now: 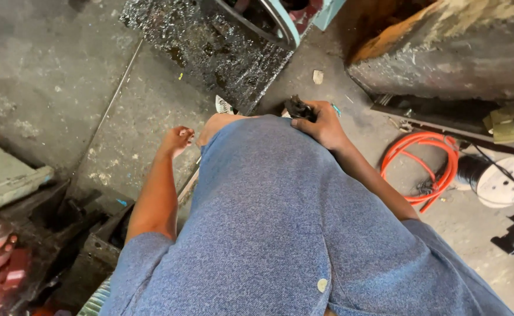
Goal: Handling and untangling a heavy metal chain hoist while moving through a workshop filled with electric motors.
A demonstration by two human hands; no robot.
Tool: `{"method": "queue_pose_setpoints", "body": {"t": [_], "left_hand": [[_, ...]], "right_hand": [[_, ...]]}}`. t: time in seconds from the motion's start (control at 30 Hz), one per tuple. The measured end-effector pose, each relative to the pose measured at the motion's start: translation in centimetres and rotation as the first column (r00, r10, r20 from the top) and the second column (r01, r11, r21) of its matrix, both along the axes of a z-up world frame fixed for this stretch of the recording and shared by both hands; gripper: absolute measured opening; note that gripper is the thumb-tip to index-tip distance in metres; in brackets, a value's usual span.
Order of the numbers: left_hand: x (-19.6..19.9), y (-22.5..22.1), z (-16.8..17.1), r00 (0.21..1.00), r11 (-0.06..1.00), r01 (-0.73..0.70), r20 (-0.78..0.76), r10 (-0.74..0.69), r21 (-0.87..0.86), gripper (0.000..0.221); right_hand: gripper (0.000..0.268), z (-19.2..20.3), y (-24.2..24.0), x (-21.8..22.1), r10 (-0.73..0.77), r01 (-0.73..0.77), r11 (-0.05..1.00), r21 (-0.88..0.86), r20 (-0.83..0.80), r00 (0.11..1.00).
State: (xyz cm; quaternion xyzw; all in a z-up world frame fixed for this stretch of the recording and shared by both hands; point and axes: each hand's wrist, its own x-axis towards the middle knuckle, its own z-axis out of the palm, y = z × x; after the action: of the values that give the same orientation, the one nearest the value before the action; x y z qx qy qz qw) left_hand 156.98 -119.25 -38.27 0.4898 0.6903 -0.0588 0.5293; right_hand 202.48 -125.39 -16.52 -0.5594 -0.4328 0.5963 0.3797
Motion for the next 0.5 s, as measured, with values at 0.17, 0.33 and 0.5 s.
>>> {"method": "queue_pose_setpoints", "body": {"t": [0.17, 0.33, 0.5], "left_hand": [[-0.1, -0.2, 1.2, 1.000, 1.000, 0.010, 0.011, -0.010, 0.017, 0.043], [-1.1, -0.4, -0.7, 0.999, 0.999, -0.020, 0.048, 0.019, 0.031, 0.043], [-1.1, 0.1, 0.4, 0.998, 0.999, 0.040, 0.039, -0.040, 0.011, 0.044]], "right_hand": [[0.006, -0.5, 0.0, -0.6, 0.000, -0.001, 1.000, -0.010, -0.092, 0.996], [0.006, -1.6, -0.3, -0.8, 0.004, -0.005, 1.000, -0.008, -0.094, 0.996], [0.006, -2.5, -0.6, -1.4, -0.023, 0.022, 1.000, -0.016, -0.061, 0.998]]}}
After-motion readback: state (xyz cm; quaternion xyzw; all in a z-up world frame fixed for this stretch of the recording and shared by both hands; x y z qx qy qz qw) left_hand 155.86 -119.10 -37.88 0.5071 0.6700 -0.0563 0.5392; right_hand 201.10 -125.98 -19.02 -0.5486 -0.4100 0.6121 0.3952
